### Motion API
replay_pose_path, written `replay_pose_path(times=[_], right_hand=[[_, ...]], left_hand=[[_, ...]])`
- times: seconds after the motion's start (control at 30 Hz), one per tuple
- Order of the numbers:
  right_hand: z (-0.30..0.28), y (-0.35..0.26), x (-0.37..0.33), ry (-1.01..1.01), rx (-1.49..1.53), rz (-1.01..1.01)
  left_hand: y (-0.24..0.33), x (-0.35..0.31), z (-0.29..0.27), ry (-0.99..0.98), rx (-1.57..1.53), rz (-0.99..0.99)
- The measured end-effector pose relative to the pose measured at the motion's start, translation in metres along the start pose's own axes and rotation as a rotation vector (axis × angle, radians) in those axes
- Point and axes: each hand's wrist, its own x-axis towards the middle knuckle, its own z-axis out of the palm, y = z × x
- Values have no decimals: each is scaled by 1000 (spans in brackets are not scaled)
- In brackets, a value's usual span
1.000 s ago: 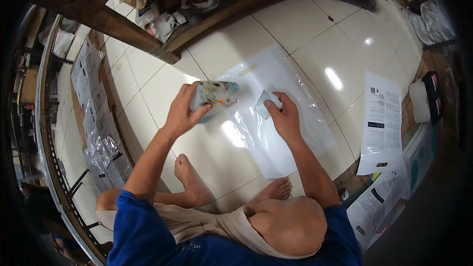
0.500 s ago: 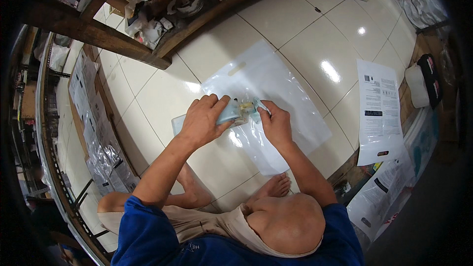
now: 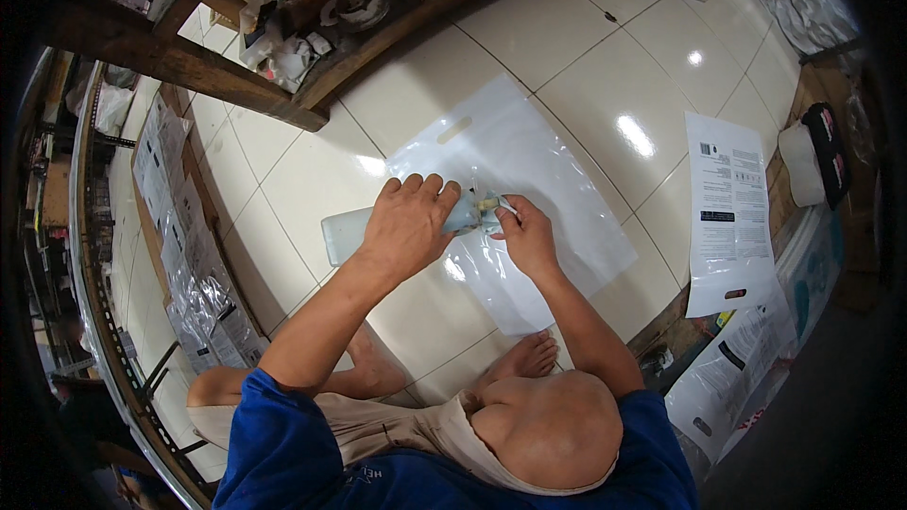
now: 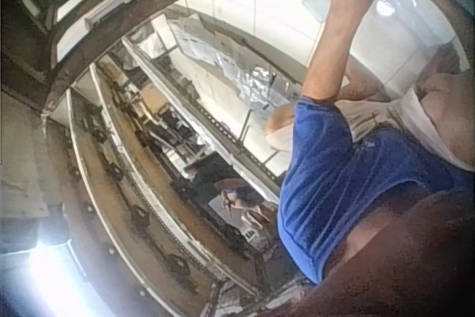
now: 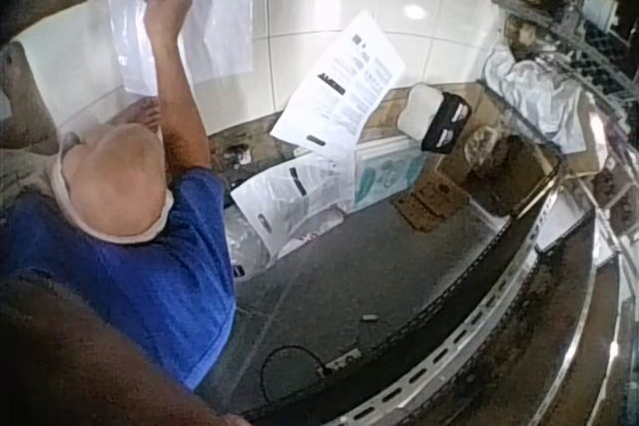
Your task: The person sits on the floor and cleans a large transparent plastic sheet using a small cloth and a liquid from a bottle. They repeatedly apply the liquid and wipe the surface of the sheet.
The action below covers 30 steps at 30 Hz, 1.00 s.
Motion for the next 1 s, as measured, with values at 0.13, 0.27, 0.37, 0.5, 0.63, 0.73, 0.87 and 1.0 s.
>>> replay_pose_path(times=[0.13, 0.27, 0.37, 0.5, 0.63, 0.73, 0.87, 1.0], right_hand=[[1, 7, 0, -4, 83, 12], [2, 3, -2, -16, 60, 41], [2, 4, -1, -32, 100, 49], [0, 5, 0, -70, 172, 86], [-1, 1, -1, -95, 169, 118], [-1, -2, -2, -93, 182, 134], [0, 1, -2, -104, 222, 129], [-4, 4, 2, -110, 315, 160]], left_hand=[[-1, 2, 0, -41, 6, 8], [-1, 2, -1, -72, 32, 15], [-3, 1, -1, -74, 25, 22], [-4, 1, -1, -72, 14, 20], [-7, -1, 0, -62, -13, 25], [-9, -2, 1, -58, -46, 16], [-12, -6, 2, -40, -100, -20], [-25, -11, 11, 37, -173, -39]])
